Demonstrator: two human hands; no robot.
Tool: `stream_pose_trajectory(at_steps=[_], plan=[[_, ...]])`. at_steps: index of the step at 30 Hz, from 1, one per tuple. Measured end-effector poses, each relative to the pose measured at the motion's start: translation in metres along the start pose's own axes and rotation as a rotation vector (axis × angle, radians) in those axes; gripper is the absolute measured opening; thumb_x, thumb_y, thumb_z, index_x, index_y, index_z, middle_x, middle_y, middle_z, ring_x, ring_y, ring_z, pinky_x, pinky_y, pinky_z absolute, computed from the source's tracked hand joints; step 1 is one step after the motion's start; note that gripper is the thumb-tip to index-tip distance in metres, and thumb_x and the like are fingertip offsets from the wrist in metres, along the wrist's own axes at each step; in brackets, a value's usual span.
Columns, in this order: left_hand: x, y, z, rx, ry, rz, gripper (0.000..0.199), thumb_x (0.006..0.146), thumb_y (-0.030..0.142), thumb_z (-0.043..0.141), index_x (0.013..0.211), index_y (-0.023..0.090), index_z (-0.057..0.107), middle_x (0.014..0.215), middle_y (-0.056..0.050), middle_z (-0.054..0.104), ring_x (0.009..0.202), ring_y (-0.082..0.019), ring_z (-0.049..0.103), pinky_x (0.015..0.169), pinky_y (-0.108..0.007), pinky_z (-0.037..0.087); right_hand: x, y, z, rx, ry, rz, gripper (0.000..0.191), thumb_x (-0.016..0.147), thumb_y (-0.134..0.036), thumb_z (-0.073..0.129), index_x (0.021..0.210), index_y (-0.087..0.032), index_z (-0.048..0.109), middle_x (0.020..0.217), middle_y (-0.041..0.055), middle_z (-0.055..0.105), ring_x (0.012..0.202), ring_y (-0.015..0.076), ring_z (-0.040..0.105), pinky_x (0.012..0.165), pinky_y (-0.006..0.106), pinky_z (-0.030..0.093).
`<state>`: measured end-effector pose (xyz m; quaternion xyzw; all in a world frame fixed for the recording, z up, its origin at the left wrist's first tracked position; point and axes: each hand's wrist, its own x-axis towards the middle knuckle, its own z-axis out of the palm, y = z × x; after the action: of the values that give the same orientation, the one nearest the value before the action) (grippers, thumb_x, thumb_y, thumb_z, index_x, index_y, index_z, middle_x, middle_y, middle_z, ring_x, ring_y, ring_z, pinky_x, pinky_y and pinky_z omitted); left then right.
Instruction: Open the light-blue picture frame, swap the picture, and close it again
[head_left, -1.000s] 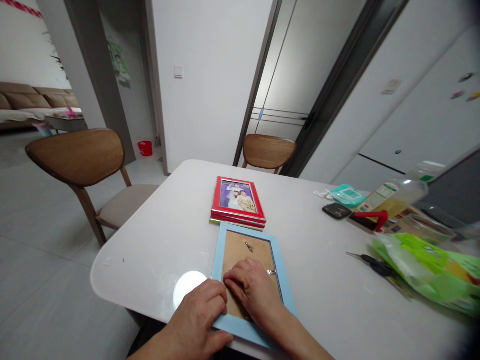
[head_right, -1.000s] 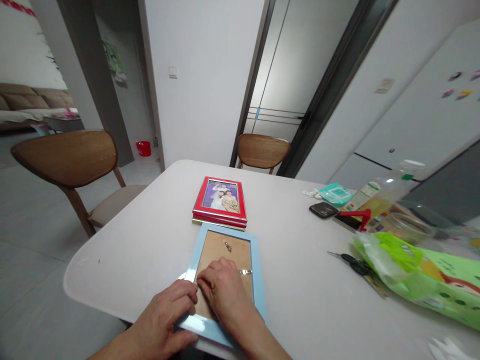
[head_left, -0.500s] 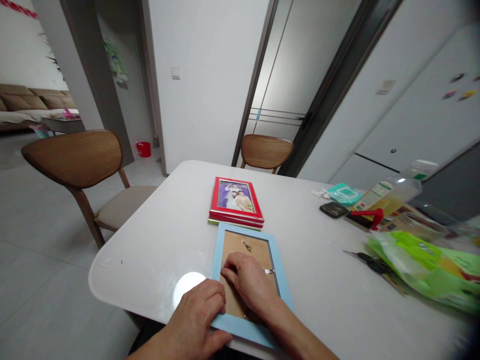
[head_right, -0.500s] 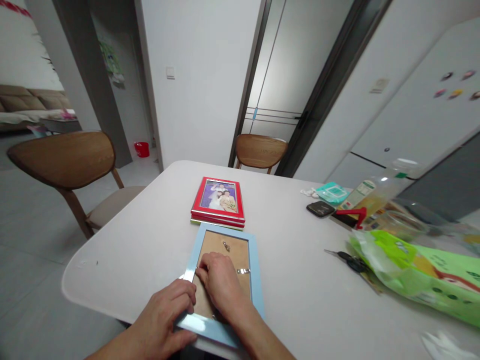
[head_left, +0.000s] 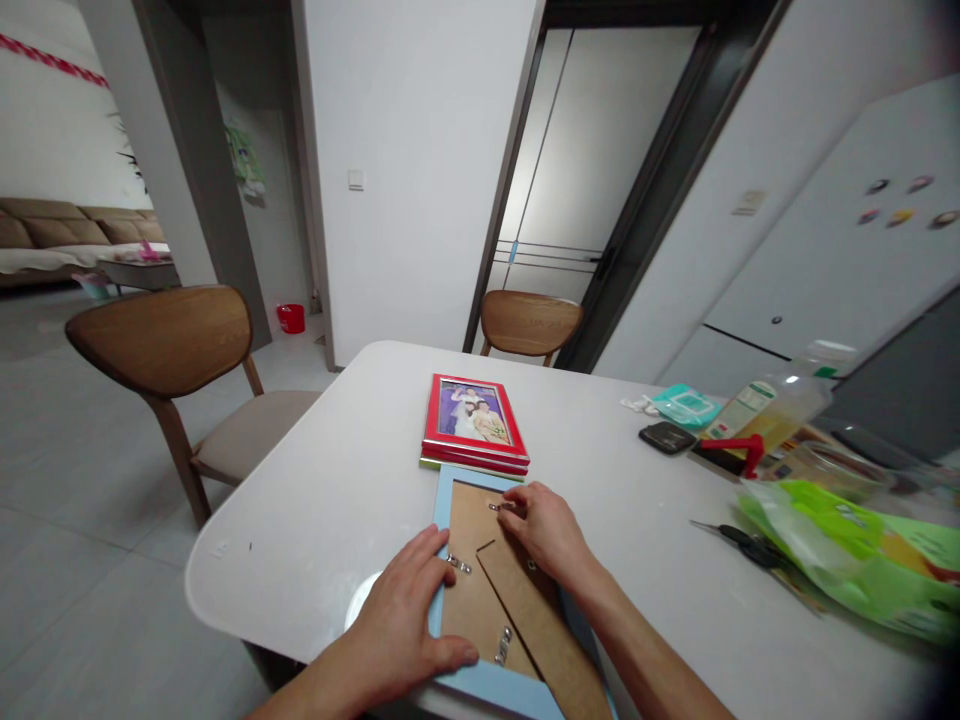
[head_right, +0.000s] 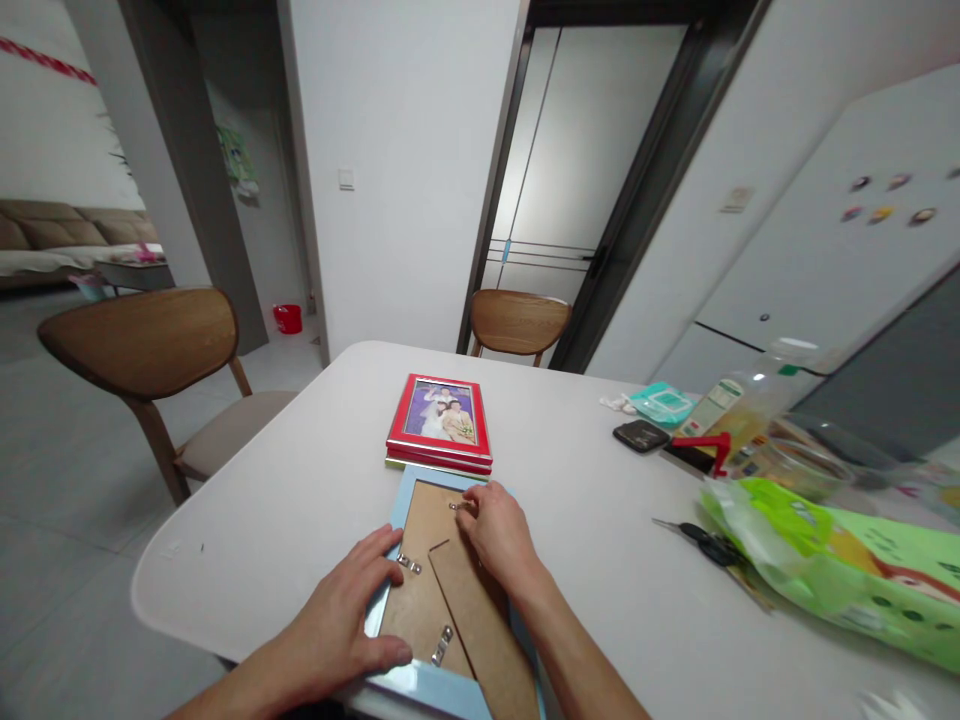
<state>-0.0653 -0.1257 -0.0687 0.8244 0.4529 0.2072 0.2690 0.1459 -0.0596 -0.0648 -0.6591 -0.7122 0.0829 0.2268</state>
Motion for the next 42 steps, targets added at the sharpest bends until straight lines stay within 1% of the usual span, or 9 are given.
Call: stream_pose_trajectory(at_steps=[6,13,17,22,27,30,33,38,42], plan=[[0.0,-0.006,0.004,-0.002,0.017,0.034,0.045,0.05,0.031,0.074,0.088,0.02,0.052,0.131,-0.006,0.031,0.121,-0.025,0.023,0.097,-0.037,0.027,0.003,-0.001,0.007,0.009,0.028,-0.018,0.02,0.073,-0.022,0.044,0.077,-0.02,0.063,0.079,0.0036,0.064,0.073,0.0151,0.057,0.066,0.022,0.037],[0.001,-0.007,0.005,-0.015,0.01,0.046,0.034,0.052,0.028,0.074,0.076,0.02,0.051,0.13,-0.004,0.034,0.123,-0.024,0.02,0.096,-0.035,0.028,0.012,-0.001,0.018,0.014,0.091,0.035,0.015,0.072,-0.024,0.045,0.076,-0.019,0.06,0.072,0.0012,0.064,0.065,0.0139,0.056,0.06,0.022,0.037],[0.002,-0.007,0.005,-0.015,0.0,0.053,0.034,0.051,0.027,0.075,0.074,0.02,0.051,0.131,-0.003,0.033,0.124,-0.023,0.018,0.097,-0.035,0.027,0.015,-0.005,0.021,-0.017,0.087,0.043,0.018,0.072,-0.023,0.046,0.068,-0.019,0.063,0.073,0.0045,0.065,0.069,0.0168,0.057,0.063,0.024,0.037],[0.002,-0.006,0.003,-0.028,-0.013,0.05,0.031,0.052,0.026,0.075,0.072,0.019,0.052,0.131,-0.006,0.033,0.124,-0.025,0.017,0.096,-0.036,0.027,0.017,-0.014,0.025,-0.01,0.061,0.0,0.019,0.074,-0.022,0.045,0.073,-0.02,0.064,0.074,0.0023,0.065,0.071,0.0146,0.057,0.066,0.022,0.037],[0.0,-0.003,0.002,-0.019,-0.022,0.064,0.027,0.054,0.026,0.074,0.07,0.018,0.054,0.13,-0.006,0.033,0.124,-0.025,0.016,0.095,-0.038,0.027,0.019,-0.016,0.027,-0.016,0.058,0.002,0.016,0.072,-0.022,0.047,0.066,-0.018,0.061,0.072,0.0039,0.063,0.07,0.0151,0.055,0.064,0.023,0.036],[-0.001,0.0,0.003,-0.008,-0.03,0.076,0.02,0.057,0.024,0.072,0.066,0.018,0.055,0.128,-0.005,0.037,0.124,-0.024,0.015,0.097,-0.038,0.025,0.022,-0.014,0.029,-0.015,0.075,0.026,0.012,0.072,-0.023,0.048,0.066,-0.018,0.058,0.071,0.0039,0.06,0.068,0.0152,0.053,0.063,0.023,0.035],[-0.003,0.005,0.004,-0.013,-0.028,0.115,0.012,0.061,0.019,0.067,0.063,0.018,0.055,0.121,-0.004,0.046,0.121,-0.023,0.024,0.098,-0.037,0.023,0.025,-0.012,0.031,-0.007,0.095,0.053,0.008,0.07,-0.024,0.049,0.068,-0.018,0.054,0.07,0.0031,0.058,0.066,0.015,0.051,0.059,0.023,0.034],[-0.005,0.005,0.003,0.027,-0.02,0.131,0.016,0.057,0.019,0.071,0.063,0.018,0.056,0.116,-0.004,0.051,0.118,-0.024,0.03,0.098,-0.036,0.026,0.031,-0.014,0.031,0.025,0.128,0.069,0.009,0.067,-0.023,0.051,0.06,-0.018,0.051,0.067,0.0031,0.058,0.064,0.015,0.051,0.059,0.023,0.033],[-0.006,0.006,0.001,0.099,-0.036,0.148,0.027,0.055,0.033,0.074,0.069,0.018,0.057,0.119,-0.007,0.048,0.119,-0.031,0.028,0.095,-0.043,0.029,0.028,-0.01,0.022,0.085,0.153,0.071,0.02,0.073,-0.029,0.045,0.057,-0.018,0.052,0.06,0.0016,0.059,0.058,0.0139,0.053,0.054,0.022,0.035]])
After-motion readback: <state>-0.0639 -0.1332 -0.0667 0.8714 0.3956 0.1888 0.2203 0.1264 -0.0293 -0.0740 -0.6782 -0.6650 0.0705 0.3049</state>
